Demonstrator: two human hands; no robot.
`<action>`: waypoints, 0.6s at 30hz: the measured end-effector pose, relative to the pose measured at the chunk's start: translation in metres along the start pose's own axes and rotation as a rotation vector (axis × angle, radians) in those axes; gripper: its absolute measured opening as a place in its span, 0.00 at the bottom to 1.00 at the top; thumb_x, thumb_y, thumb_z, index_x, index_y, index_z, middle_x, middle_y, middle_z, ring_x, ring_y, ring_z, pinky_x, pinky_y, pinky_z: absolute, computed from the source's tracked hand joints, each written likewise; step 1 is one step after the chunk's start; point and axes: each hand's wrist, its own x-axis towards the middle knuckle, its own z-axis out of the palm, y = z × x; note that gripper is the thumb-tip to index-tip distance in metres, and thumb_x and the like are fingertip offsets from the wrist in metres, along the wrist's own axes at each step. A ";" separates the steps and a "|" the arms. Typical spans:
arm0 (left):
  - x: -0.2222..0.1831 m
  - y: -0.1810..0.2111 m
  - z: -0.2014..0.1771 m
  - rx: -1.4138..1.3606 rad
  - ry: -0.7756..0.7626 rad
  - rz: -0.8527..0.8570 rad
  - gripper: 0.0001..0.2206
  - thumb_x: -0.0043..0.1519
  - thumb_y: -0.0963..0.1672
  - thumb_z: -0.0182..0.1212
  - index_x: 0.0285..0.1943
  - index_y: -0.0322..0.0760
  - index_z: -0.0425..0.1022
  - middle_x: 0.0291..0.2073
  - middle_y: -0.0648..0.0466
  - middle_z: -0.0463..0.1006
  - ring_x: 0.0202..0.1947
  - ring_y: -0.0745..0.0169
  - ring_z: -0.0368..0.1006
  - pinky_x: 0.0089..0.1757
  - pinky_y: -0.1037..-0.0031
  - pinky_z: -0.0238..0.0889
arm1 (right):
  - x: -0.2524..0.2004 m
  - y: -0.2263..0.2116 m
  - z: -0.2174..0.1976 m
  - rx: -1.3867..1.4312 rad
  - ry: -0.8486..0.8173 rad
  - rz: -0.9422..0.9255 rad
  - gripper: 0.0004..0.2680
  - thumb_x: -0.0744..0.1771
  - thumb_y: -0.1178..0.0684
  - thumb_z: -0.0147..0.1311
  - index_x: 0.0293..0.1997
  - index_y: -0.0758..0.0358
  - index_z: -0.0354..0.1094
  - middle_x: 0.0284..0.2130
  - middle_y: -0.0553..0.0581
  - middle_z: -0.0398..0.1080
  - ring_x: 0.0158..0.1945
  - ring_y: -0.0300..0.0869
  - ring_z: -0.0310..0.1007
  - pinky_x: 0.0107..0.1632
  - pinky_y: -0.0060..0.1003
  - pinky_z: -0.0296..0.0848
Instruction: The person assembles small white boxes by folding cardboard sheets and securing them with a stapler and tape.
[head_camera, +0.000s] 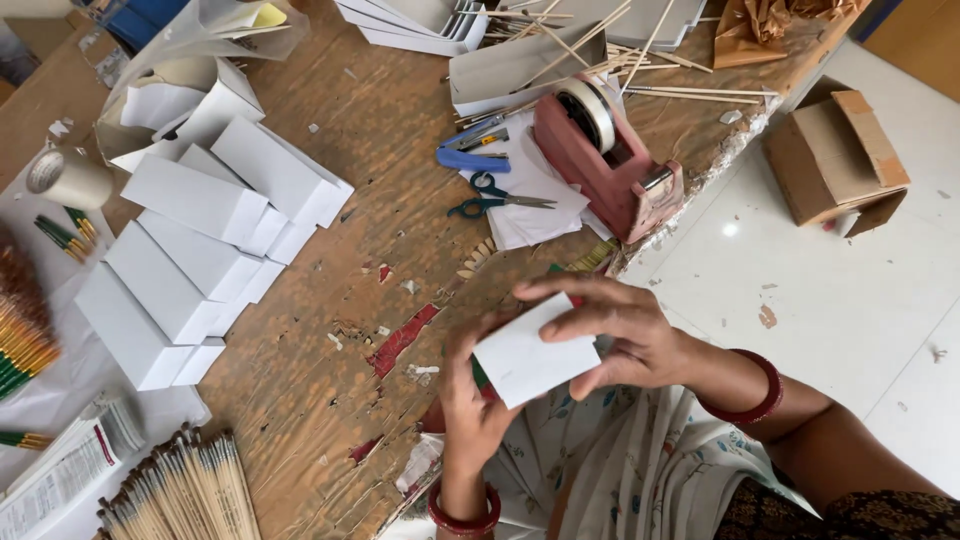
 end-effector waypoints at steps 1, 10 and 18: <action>0.008 0.013 -0.004 -0.079 0.015 0.125 0.28 0.59 0.48 0.71 0.66 0.36 0.66 0.57 0.46 0.76 0.56 0.43 0.74 0.56 0.57 0.67 | -0.002 -0.003 0.001 0.121 -0.051 -0.021 0.22 0.66 0.38 0.61 0.61 0.59 0.67 0.65 0.69 0.65 0.66 0.55 0.73 0.63 0.47 0.79; 0.015 0.015 -0.004 0.034 0.166 0.503 0.14 0.61 0.50 0.71 0.51 0.43 0.80 0.51 0.49 0.80 0.50 0.50 0.78 0.49 0.60 0.74 | 0.003 -0.012 0.015 0.230 0.008 -0.064 0.07 0.71 0.47 0.56 0.46 0.57 0.73 0.66 0.65 0.68 0.69 0.53 0.70 0.72 0.54 0.69; 0.031 -0.005 -0.004 0.125 0.404 0.469 0.09 0.69 0.48 0.67 0.52 0.42 0.80 0.55 0.45 0.77 0.55 0.48 0.75 0.49 0.65 0.77 | -0.007 0.070 -0.080 -0.557 0.382 0.228 0.18 0.68 0.44 0.62 0.57 0.64 0.65 0.56 0.61 0.65 0.60 0.51 0.68 0.61 0.47 0.69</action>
